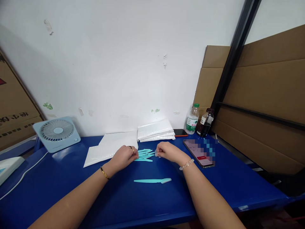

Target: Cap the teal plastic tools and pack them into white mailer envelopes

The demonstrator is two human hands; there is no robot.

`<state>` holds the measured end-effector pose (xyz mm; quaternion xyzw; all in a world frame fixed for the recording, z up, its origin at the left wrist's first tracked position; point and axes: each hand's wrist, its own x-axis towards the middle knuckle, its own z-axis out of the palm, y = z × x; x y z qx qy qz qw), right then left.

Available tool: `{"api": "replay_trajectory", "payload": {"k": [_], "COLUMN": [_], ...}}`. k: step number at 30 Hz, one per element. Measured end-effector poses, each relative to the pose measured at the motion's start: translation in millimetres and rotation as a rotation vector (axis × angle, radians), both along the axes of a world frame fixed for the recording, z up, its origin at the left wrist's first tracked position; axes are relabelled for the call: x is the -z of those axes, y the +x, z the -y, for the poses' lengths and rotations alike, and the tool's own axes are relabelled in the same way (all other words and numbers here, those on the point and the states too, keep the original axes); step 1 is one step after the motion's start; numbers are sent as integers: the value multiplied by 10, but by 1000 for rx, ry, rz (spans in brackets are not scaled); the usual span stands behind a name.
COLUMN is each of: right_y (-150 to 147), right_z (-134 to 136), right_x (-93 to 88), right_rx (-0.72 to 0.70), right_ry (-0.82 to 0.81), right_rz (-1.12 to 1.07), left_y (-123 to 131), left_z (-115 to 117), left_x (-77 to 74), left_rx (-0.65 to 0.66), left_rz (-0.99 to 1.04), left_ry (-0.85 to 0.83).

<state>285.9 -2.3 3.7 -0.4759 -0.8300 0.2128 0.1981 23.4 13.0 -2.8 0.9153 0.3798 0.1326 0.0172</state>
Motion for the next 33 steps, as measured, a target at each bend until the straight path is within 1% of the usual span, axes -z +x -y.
{"api": "replay_trajectory", "payload": {"k": [3,5,7,10,12,15,17,19,22,25,27,29,31,33], "right_y": [111,129,97,-12,-94,-194,-238,-265,-264,-193,-111,-24,38,60], "right_z": [-8,38,113,221,257,256,241,230,222,192,150,101,59,34], "right_x": [-19,-63,-115,-155,-139,-84,-56,-48,-64,-83,-84,-73,-52,-27], "right_rx": [80,83,-3,-159,-197,-213,-209,-190,-158,-116,-40,43,94,95], "right_ry": [-84,-142,-252,-434,-448,-344,-239,-174,-188,-198,-175,-143,-141,-188], "right_rz": [-70,-78,-15,204,317,334,283,200,48,-79,-164,-250,-343,-447], "left_y": [-62,-80,-68,-8,41,98,115,117,98,44,-14,-78,-130,-155], "left_z": [-49,-50,-15,89,166,246,265,256,211,152,110,69,35,15], "left_x": [21,34,34,8,-8,-2,23,50,56,12,-24,-50,-61,-59], "left_rx": [-61,-62,-32,44,112,197,218,201,140,75,10,-47,-61,-37], "left_rz": [40,101,143,129,99,50,10,-22,-43,-35,10,109,211,259], "left_ry": [0,0,-14,-71,-111,-143,-137,-118,-115,-131,-144,-193,-272,-345]}}
